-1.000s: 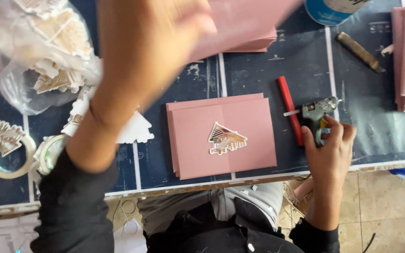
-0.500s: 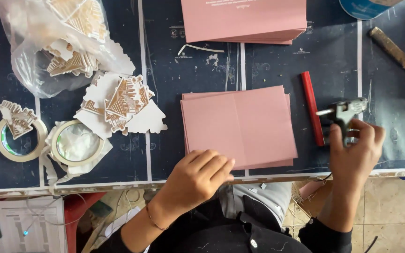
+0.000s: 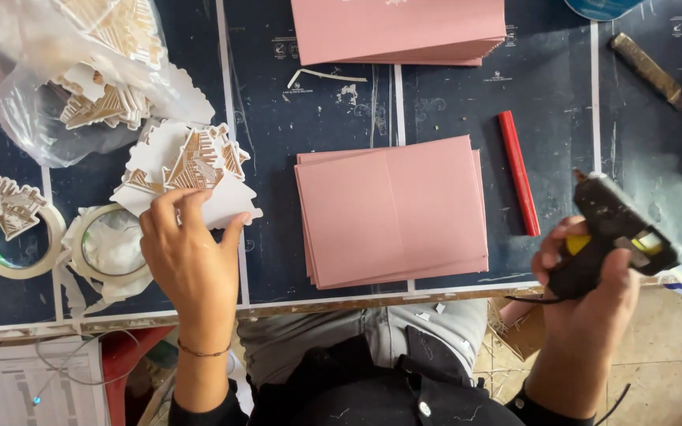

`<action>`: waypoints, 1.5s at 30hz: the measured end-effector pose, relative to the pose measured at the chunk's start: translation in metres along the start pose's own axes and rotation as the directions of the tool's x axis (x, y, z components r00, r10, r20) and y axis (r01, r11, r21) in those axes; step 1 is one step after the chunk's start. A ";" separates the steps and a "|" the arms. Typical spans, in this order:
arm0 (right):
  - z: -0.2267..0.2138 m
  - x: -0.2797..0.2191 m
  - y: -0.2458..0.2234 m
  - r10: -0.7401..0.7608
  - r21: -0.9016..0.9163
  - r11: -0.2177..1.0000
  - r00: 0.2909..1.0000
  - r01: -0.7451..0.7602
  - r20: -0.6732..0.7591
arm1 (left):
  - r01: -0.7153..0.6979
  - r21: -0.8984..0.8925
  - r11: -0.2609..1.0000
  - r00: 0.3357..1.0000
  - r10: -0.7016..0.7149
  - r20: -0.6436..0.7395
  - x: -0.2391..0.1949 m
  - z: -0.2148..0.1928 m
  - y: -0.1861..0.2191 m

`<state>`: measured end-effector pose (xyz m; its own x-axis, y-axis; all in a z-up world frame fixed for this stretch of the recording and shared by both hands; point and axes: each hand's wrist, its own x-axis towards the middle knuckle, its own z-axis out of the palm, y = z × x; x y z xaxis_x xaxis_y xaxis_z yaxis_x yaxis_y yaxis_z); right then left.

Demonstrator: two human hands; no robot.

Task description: The person applies hot glue to the back of a tree-shaped sticker and presses it onto a pink card. They repeat this process for multiple cards, stacking the finished cards on the table.

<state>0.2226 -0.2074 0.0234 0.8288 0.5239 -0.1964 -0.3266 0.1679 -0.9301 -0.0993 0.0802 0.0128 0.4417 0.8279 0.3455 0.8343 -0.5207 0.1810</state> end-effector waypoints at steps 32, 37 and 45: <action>0.130 -0.036 -0.018 -0.250 -0.648 0.471 0.795 0.599 0.553 | -0.036 -0.767 0.641 0.998 0.070 0.011 -0.002 -0.051 0.117; 0.124 -0.037 -0.016 -0.243 -0.668 0.413 0.782 0.619 0.574 | -0.038 -0.741 0.671 0.999 0.047 -0.009 0.002 -0.050 0.113; 0.112 -0.039 -0.014 -0.186 -0.691 0.361 0.775 0.626 0.605 | -0.034 -0.742 0.670 0.999 0.021 -0.027 0.010 -0.051 0.111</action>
<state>0.1439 -0.1364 0.0787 0.4279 0.8795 0.2081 0.7152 -0.1888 -0.6729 -0.0191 0.0200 0.0831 0.4497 0.8112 0.3739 0.2996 -0.5313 0.7924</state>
